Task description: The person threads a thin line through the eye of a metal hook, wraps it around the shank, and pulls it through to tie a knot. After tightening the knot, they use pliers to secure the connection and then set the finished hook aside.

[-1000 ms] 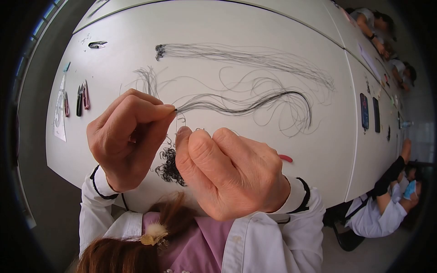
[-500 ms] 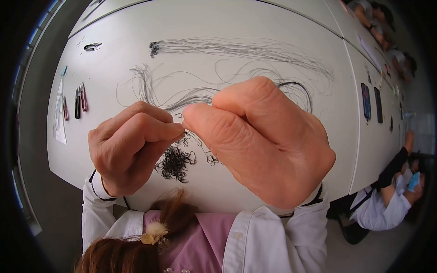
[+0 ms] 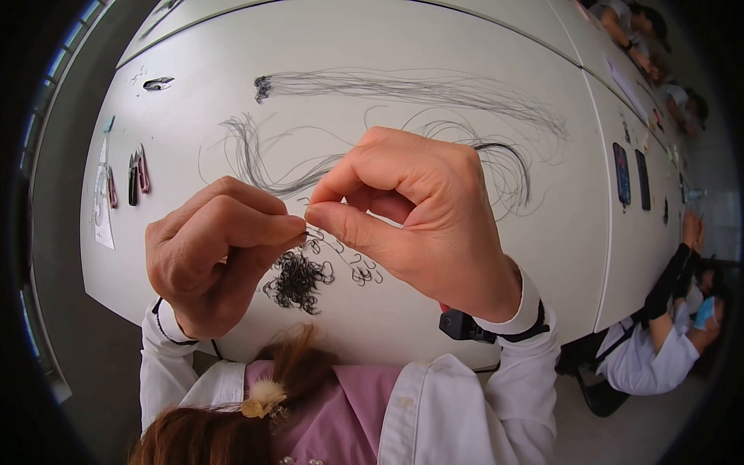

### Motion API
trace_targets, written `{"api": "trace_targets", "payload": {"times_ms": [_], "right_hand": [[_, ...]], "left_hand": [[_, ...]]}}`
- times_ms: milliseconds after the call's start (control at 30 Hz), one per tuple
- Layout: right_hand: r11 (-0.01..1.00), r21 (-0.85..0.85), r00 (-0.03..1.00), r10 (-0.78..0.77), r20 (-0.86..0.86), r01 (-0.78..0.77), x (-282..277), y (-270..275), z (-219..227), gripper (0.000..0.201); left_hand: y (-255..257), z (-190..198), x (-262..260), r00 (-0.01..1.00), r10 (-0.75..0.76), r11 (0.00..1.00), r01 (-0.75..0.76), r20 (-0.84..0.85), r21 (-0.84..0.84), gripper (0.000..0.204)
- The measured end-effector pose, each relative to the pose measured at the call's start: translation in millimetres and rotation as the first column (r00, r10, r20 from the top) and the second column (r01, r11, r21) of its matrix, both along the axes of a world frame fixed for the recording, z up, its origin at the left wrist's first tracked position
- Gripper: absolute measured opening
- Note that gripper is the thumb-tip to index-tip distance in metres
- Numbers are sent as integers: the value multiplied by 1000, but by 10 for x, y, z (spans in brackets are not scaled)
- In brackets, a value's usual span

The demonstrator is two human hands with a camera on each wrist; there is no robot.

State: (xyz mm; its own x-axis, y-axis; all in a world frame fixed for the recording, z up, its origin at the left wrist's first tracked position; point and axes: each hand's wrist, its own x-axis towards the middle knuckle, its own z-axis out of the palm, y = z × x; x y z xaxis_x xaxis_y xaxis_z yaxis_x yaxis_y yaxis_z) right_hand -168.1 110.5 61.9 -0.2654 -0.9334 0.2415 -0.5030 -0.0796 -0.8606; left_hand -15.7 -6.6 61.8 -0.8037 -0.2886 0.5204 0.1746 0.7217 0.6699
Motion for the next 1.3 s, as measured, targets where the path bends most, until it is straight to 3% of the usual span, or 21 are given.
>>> {"api": "trace_targets", "payload": {"times_ms": [67,100,167,200,267,400,467,500,567,633,700,800,933,1033,1200,1300], "right_hand": [[999,34,931,-5,366,-8,36,-27,-32,4],[999,34,931,-4,365,-9,42,-26,-35,4],[991,100,807,15,590,-91,49,-24,-39,3],[991,101,807,14,590,-91,41,-25,-46,3],[975,120,710,50,703,-187,25,-29,-68,4],[979,103,728,60,683,-177,26,-36,-96,5],[984,133,887,47,458,-120,9,-39,-97,10],[984,133,888,48,458,-122,-6,-40,-73,10],[984,128,957,82,278,-121,-42,-33,12,23],[986,114,951,84,298,-123,-66,-11,43,26],[981,0,958,189,216,-194,-86,-7,58,24],[993,-15,977,122,175,-121,-21,-2,3,20],[994,-42,985,103,140,-98,16,-2,34,18],[999,-11,970,42,240,-41,32,5,50,25],[999,3,968,37,246,-39,38,-7,54,57],[996,-70,956,70,287,-52,30,-7,15,62]], "left_hand": [[6,3,-1,1000,22,1000,-22,-10,-7,13],[4,-2,-3,1000,23,1000,-23,-11,-8,13],[-3,-18,-11,999,10,1000,-9,-36,26,14],[1,-10,-11,999,10,1000,-10,-36,26,14],[12,10,-5,1000,18,997,-19,11,73,16],[-8,-15,-19,1000,0,994,2,-16,106,17],[-16,-3,-13,1000,5,994,-7,17,106,17],[-26,-10,-10,1000,7,994,-9,16,107,17],[-45,-27,-4,1000,-4,996,3,13,88,16],[-43,-23,1,1000,7,995,-9,18,102,16],[-42,-24,6,1000,17,993,-19,24,115,15],[-45,-26,13,1000,11,992,-13,16,123,15],[-45,-28,11,1000,6,993,-8,16,116,15],[-53,-33,15,1000,4,993,-4,0,119,15],[-66,-49,19,1000,-9,996,11,-21,90,15],[-60,-50,25,1000,-3,995,4,-18,102,16]]}}
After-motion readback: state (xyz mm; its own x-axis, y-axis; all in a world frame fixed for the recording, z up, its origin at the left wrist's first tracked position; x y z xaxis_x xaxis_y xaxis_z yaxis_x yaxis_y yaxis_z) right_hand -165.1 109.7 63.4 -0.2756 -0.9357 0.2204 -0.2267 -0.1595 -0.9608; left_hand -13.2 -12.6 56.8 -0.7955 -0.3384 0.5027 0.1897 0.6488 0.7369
